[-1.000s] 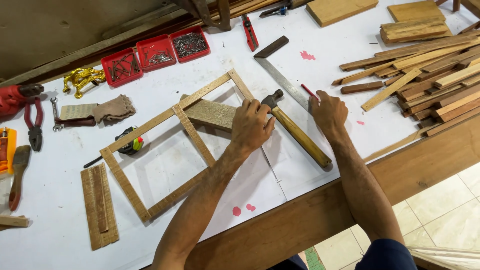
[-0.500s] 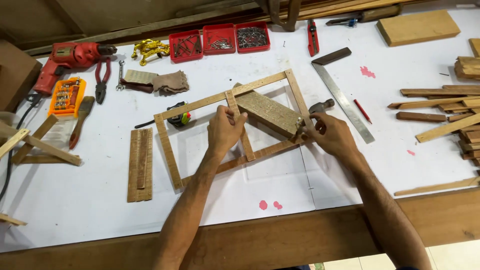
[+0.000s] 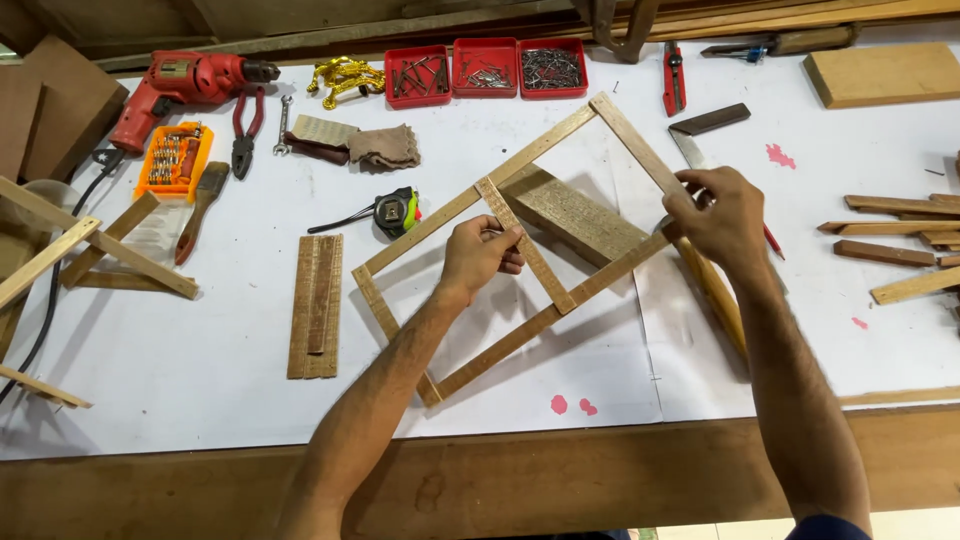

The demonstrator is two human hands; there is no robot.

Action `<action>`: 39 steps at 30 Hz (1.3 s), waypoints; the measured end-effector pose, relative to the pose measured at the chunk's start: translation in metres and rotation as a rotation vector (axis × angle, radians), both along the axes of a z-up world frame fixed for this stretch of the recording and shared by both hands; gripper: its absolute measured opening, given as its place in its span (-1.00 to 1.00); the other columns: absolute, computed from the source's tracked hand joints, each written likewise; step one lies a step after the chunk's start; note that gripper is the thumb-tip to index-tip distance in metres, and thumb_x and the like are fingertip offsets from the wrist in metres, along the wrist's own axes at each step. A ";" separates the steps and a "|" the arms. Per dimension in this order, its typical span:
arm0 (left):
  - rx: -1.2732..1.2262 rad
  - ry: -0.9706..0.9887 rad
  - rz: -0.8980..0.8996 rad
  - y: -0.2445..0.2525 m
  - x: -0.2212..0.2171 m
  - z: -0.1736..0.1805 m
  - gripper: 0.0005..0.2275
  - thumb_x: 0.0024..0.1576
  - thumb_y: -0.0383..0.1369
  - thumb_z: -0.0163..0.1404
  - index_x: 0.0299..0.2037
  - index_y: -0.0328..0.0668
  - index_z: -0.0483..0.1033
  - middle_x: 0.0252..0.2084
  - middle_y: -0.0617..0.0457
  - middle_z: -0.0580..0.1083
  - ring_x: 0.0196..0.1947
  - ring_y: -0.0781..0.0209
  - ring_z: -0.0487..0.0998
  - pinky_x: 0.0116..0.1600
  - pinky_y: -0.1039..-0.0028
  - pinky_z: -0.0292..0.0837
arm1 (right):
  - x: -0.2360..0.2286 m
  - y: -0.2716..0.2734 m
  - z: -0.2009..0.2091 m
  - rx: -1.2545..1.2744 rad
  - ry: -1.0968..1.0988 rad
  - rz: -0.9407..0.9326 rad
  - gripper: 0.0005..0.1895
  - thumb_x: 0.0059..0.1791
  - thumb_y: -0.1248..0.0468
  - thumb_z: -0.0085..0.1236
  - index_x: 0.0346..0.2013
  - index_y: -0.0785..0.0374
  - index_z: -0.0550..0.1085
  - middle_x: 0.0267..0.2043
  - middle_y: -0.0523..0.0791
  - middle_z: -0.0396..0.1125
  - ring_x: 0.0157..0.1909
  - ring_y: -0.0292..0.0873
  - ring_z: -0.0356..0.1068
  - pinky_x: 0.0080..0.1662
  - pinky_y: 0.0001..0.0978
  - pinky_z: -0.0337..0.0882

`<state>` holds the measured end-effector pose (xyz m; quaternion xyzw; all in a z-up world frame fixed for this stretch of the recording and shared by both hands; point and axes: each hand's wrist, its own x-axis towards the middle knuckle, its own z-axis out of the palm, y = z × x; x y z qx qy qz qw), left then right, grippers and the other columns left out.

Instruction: Assemble and measure a wooden frame using a hammer, tape measure, and square ruler.

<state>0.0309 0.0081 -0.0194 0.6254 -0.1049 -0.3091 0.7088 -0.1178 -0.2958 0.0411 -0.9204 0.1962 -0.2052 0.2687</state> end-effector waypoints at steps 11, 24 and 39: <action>0.011 0.099 0.035 -0.002 0.006 -0.018 -0.78 0.20 -0.38 0.10 -0.17 -0.45 0.41 -0.46 -0.13 0.55 -0.56 0.23 0.60 -0.47 0.44 0.59 | 0.078 -0.026 -0.048 0.055 0.164 0.048 -0.63 -0.01 0.22 0.29 0.06 0.28 0.59 -0.06 0.08 0.44 -0.14 -0.04 0.48 -0.13 -0.22 0.55; 0.129 -0.022 -0.024 0.000 -0.009 -0.005 -0.67 0.20 -0.19 0.11 -0.23 -0.43 0.45 -0.53 -0.05 0.54 -0.59 0.28 0.58 -0.53 0.49 0.54 | 0.066 -0.027 -0.046 0.034 0.117 0.014 -0.56 0.01 0.14 0.30 0.15 0.23 0.55 0.02 0.05 0.41 -0.05 -0.06 0.48 -0.02 -0.19 0.52; 0.647 -0.954 0.257 0.191 0.030 0.019 -0.83 0.16 -0.26 0.12 -0.24 -0.19 0.59 -0.40 0.04 0.60 -0.37 0.09 0.63 -0.27 0.25 0.51 | 0.123 0.246 0.012 -0.324 -0.009 0.760 -0.62 -0.01 0.20 0.27 0.10 0.15 0.56 0.14 0.02 0.40 0.22 0.08 0.27 0.22 0.07 0.27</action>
